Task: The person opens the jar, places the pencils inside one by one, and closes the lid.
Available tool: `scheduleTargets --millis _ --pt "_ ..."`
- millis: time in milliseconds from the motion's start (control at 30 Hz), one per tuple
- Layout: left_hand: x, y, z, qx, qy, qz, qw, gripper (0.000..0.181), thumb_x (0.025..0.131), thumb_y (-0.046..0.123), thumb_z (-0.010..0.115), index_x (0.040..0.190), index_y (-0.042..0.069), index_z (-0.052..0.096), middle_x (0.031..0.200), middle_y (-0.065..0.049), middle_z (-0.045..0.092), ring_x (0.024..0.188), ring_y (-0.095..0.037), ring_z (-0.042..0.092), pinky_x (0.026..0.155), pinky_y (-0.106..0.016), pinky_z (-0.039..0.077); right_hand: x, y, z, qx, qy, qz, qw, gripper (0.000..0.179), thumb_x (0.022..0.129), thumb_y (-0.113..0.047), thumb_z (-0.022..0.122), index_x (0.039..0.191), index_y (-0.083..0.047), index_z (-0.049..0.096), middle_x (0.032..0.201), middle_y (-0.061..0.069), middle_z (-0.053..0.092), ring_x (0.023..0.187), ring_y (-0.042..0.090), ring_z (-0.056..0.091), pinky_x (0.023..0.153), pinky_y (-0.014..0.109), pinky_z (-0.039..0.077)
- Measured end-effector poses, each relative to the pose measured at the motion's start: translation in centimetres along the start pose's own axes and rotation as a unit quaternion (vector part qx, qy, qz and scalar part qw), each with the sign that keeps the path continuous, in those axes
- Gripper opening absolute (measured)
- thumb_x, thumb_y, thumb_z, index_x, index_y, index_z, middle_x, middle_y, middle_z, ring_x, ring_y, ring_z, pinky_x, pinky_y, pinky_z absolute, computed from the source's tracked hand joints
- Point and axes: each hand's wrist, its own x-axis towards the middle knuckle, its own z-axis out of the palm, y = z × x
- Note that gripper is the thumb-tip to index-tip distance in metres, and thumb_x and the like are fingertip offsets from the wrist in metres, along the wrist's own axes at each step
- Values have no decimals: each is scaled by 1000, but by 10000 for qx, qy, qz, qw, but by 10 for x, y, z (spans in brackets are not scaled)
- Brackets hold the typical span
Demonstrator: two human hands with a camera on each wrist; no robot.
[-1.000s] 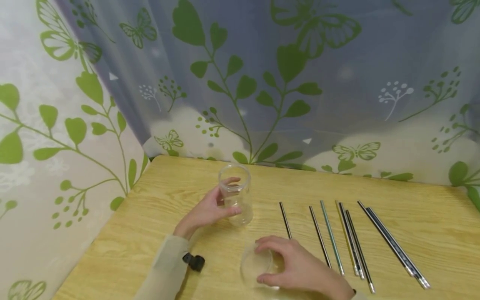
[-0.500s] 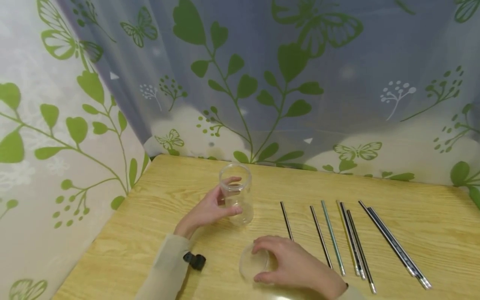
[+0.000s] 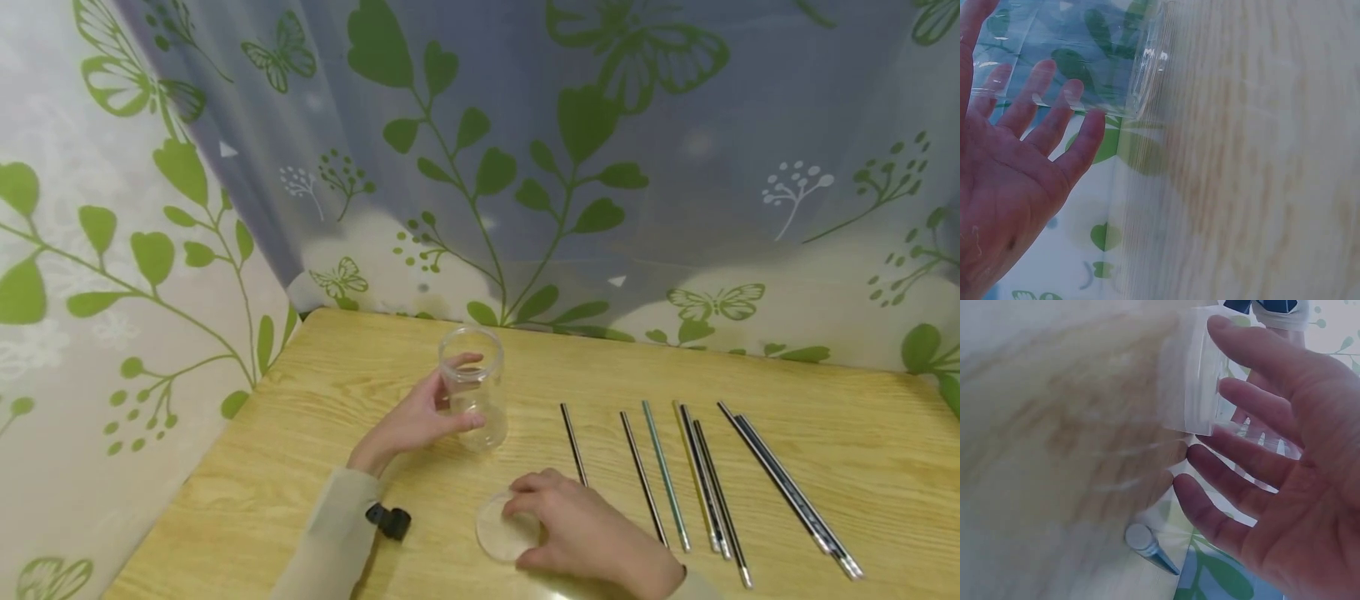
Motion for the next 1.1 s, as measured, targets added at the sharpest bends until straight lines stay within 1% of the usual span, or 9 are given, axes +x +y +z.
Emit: scheduleTargets --millis 100,300,400,500,633,733,933,1033,1100 --pt "0 0 0 29 9 -5 10000 78 88 34 82 148 53 38 152 15 52 143 -17 49 120 -50 38 -1 -1 -1 20 -35 9 10000 39 81 -45 85 115 -28 74 132 0 65 120 26 61 94 45 58" --pt "1 -2 0 24 21 -42 10000 78 87 34 83 148 53 38 150 14 53 142 -16 49 120 -50 38 -4 3 -1 296 -54 37 9995 44 84 -49 82 122 -30 71 140 3 60 125 28 58 98 48 56" --pt "1 -1 0 18 25 -67 10000 78 87 34 83 148 53 38 150 13 54 142 -18 50 120 -50 38 -6 4 -1 422 21 53 9991 45 85 -51 80 124 -29 70 141 2 59 126 27 59 99 50 55" --pt "1 -1 0 5 20 -70 10000 79 87 33 83 148 53 38 151 12 54 143 -19 49 119 -51 38 -7 5 -2 471 112 156 9987 44 88 -54 76 125 -30 69 140 -1 59 125 26 61 99 49 55" --pt "1 0 0 29 33 -71 10000 78 87 33 83 148 52 38 150 12 54 143 -18 49 120 -51 38 -9 8 -3 466 236 235 9984 38 92 -51 73 123 -30 70 139 -2 61 122 24 63 97 46 57" --pt "2 0 -1 51 45 -69 10000 78 87 33 83 148 52 38 150 12 54 143 -16 48 121 -51 37 -11 11 -4 447 373 166 9982 33 93 -46 73 121 -28 71 137 0 62 119 24 65 95 45 57" --pt "1 0 0 1 43 -31 10000 79 88 31 83 150 50 38 152 11 52 143 -17 48 121 -52 35 -19 18 -6 330 738 112 9967 30 95 -45 72 119 -28 71 135 0 64 118 26 66 92 43 58" --pt "1 0 0 -30 7 -16 10000 78 88 30 82 150 50 38 153 12 51 144 -18 47 121 -52 35 -24 20 -8 254 1035 122 9942 30 95 -43 73 121 -28 71 134 -1 65 116 24 67 90 41 59" --pt "1 0 0 -60 -23 -5 10000 79 88 30 82 150 50 38 154 11 50 145 -20 47 121 -53 34 -28 22 -9 98 1351 112 9907 31 93 -39 76 121 -27 71 132 -2 66 114 22 68 87 38 59"
